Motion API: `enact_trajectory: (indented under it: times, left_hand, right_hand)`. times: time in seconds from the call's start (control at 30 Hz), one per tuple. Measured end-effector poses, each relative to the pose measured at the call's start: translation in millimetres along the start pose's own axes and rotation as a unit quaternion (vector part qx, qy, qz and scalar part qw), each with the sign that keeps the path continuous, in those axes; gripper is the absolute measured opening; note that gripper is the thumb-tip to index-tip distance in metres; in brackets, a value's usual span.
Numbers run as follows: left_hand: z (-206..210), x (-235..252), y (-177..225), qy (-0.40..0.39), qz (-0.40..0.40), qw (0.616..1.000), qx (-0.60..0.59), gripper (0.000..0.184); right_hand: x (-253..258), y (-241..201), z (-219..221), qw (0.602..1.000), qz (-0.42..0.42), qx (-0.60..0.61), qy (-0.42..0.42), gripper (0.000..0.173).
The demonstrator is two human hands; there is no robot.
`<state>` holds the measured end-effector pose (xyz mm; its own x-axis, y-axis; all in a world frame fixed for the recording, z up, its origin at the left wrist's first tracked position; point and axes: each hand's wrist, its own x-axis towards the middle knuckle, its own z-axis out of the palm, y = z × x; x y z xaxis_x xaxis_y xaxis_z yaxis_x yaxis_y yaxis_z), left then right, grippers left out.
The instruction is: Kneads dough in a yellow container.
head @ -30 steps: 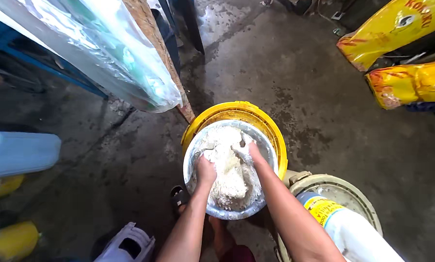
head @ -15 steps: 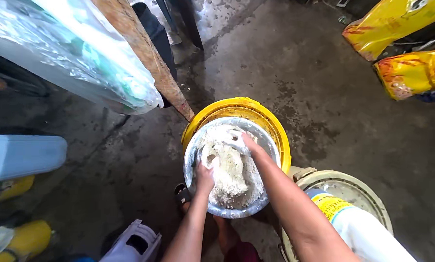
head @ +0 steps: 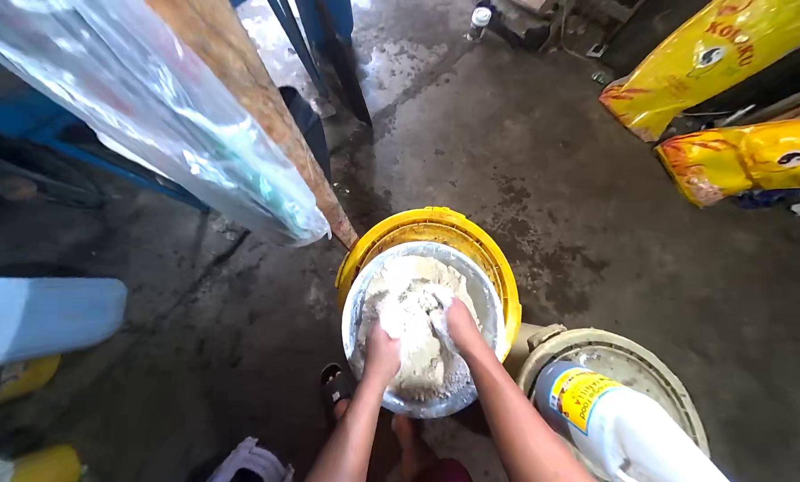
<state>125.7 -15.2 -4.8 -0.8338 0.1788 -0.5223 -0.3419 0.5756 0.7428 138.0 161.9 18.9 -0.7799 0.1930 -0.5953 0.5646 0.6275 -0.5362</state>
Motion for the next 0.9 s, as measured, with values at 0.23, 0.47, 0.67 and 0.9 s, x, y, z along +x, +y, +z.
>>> enact_trajectory:
  times: [0.23,0.47,0.67,0.9]
  left_hand:
    - [-33.0,39.9,20.6,-0.116,0.06,0.927,0.352,0.06]
    - [-16.8,88.8,27.6,-0.291,0.102,0.838,0.451,0.069]
    - [-6.8,104.9,1.7,-0.256,0.094,0.958,0.086,0.049]
    - [-7.9,86.2,24.6,-0.256,-0.06,0.965,0.02,0.047]
  right_hand:
    - [-71.5,21.2,35.7,0.972,0.229,0.019,0.058,0.055]
    - [-51.2,29.3,120.4,0.846,0.324,0.333,0.262,0.059]
    - [-19.5,36.2,121.6,0.71,0.309,0.578,0.26,0.044]
    - [-22.3,-0.2,102.8,0.754,0.264,0.547,0.25,0.04]
